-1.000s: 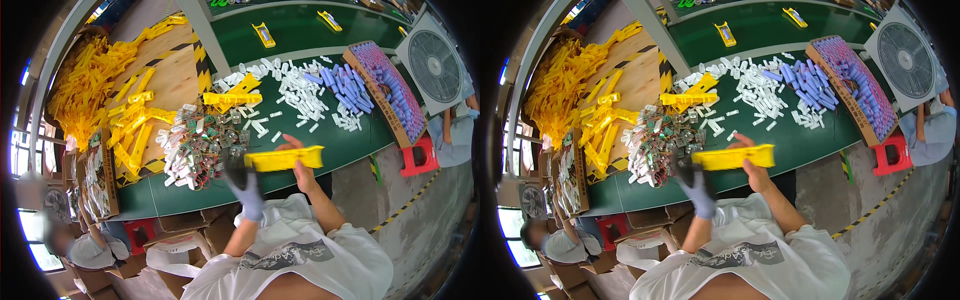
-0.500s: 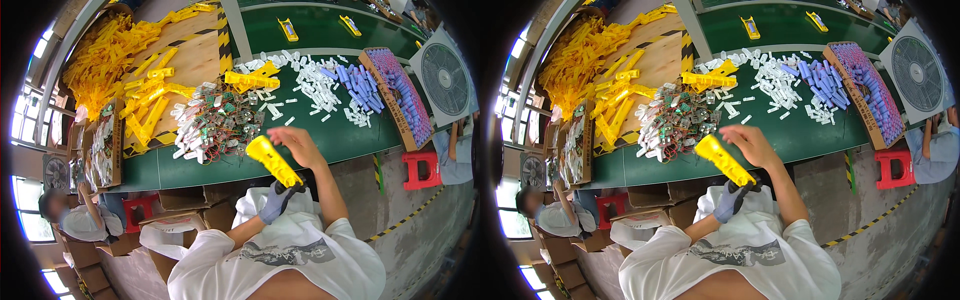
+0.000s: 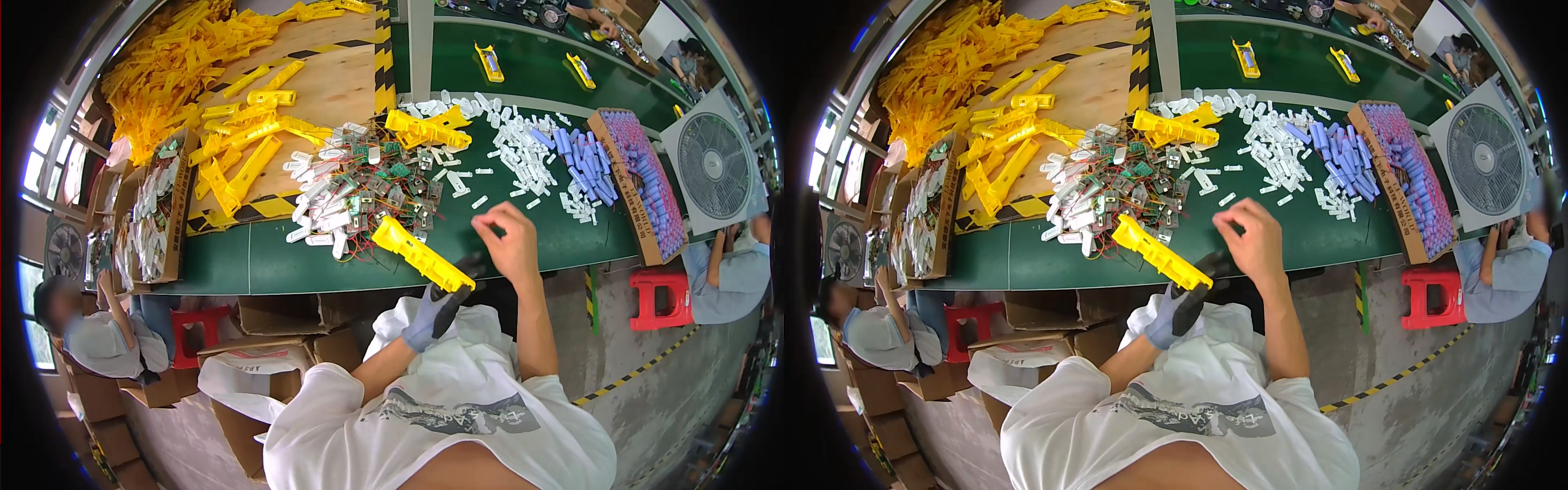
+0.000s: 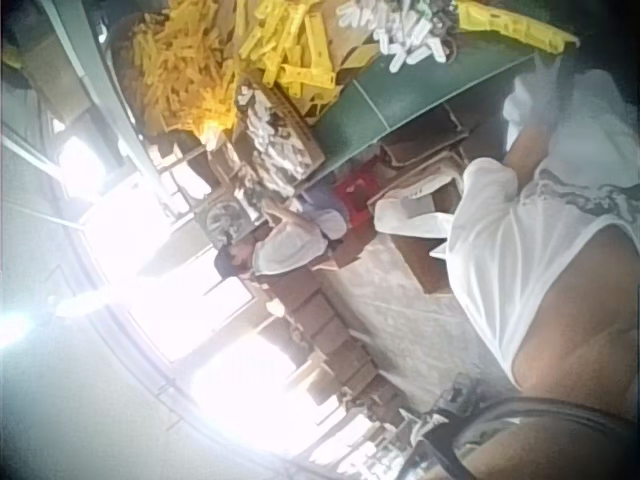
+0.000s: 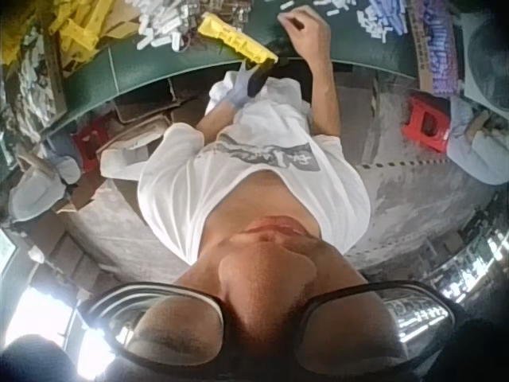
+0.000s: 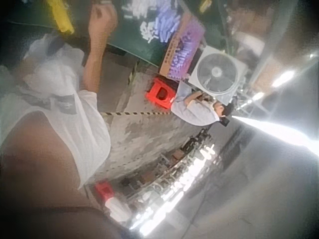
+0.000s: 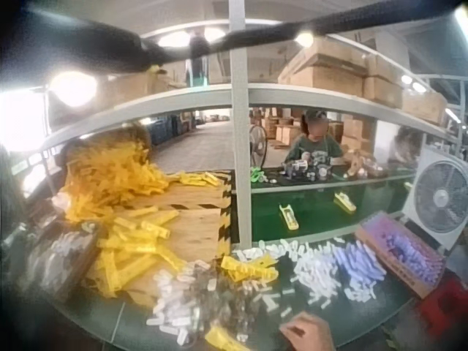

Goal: Assembling circuit board components into yellow plastic housings.

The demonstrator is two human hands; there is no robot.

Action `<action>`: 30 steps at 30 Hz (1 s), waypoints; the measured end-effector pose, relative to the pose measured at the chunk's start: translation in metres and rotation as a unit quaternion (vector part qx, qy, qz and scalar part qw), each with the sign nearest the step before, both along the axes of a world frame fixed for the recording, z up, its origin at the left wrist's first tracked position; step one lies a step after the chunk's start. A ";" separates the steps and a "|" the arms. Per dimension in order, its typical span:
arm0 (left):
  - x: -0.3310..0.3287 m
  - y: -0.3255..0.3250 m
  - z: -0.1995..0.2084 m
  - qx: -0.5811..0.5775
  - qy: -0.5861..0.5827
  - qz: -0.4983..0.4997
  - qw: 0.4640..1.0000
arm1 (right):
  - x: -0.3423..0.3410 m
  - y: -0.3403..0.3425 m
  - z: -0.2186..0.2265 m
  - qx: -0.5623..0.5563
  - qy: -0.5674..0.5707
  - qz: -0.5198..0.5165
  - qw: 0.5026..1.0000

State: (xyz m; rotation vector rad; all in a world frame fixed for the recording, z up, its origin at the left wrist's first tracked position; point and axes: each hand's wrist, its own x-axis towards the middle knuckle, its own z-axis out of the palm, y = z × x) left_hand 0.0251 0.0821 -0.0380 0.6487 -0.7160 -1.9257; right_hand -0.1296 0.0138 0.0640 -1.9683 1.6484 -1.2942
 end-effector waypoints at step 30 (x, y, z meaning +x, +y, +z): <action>0.075 -0.019 0.024 -0.112 -0.145 0.180 0.966 | 0.062 -0.037 -0.015 0.080 0.074 0.122 0.986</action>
